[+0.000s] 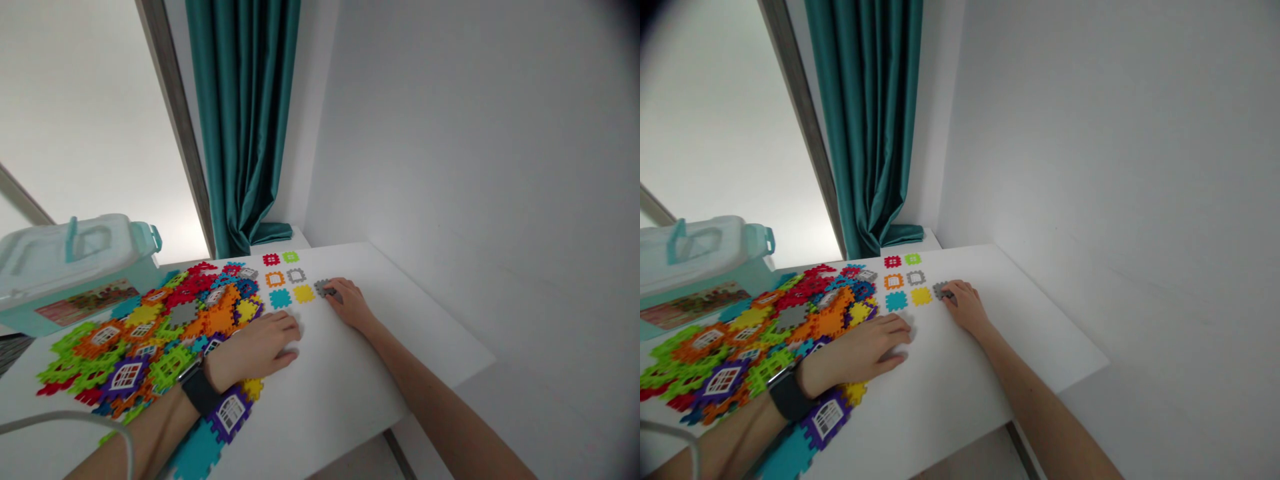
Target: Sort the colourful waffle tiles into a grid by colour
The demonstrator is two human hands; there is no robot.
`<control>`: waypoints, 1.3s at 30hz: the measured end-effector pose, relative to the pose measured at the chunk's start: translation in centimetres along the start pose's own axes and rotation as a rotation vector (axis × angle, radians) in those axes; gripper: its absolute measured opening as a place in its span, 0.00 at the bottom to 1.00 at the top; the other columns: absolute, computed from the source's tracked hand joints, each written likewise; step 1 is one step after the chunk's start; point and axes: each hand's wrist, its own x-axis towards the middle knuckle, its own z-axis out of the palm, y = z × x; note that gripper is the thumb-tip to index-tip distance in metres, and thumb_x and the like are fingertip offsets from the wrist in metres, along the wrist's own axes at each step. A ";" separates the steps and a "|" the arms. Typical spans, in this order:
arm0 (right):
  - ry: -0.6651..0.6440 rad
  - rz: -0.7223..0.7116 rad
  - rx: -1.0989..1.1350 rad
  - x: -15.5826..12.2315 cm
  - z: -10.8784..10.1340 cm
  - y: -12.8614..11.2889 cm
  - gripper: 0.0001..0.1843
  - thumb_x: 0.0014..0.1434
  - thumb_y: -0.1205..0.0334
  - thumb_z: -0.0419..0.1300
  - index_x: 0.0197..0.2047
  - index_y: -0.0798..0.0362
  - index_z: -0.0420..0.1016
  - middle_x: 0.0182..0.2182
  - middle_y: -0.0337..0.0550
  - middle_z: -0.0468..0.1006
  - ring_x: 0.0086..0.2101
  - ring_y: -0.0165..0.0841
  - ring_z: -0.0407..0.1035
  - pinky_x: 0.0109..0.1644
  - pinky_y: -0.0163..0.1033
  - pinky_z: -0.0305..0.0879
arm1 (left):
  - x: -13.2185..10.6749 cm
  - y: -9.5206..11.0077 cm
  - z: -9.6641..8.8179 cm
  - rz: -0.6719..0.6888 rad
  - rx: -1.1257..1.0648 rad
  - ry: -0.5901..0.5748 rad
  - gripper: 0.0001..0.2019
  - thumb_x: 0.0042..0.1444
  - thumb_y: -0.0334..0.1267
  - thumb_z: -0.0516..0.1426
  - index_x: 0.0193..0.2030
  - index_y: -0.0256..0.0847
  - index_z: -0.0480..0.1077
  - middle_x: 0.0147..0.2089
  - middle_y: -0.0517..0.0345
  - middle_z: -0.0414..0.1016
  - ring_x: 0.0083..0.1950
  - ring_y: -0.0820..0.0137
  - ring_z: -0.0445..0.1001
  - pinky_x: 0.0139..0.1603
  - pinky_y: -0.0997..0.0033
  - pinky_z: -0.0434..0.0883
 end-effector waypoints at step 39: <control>0.113 -0.073 0.044 -2.0 -0.7 -2.0 0.16 0.63 0.64 0.55 0.53 0.50 0.73 0.56 0.54 0.72 0.58 0.46 0.66 0.61 0.58 0.66 | -0.3 -0.6 -0.3 0.007 0.064 0.037 0.07 0.64 0.38 0.58 0.48 0.43 0.71 0.53 0.51 0.75 0.56 0.59 0.74 0.60 0.59 0.69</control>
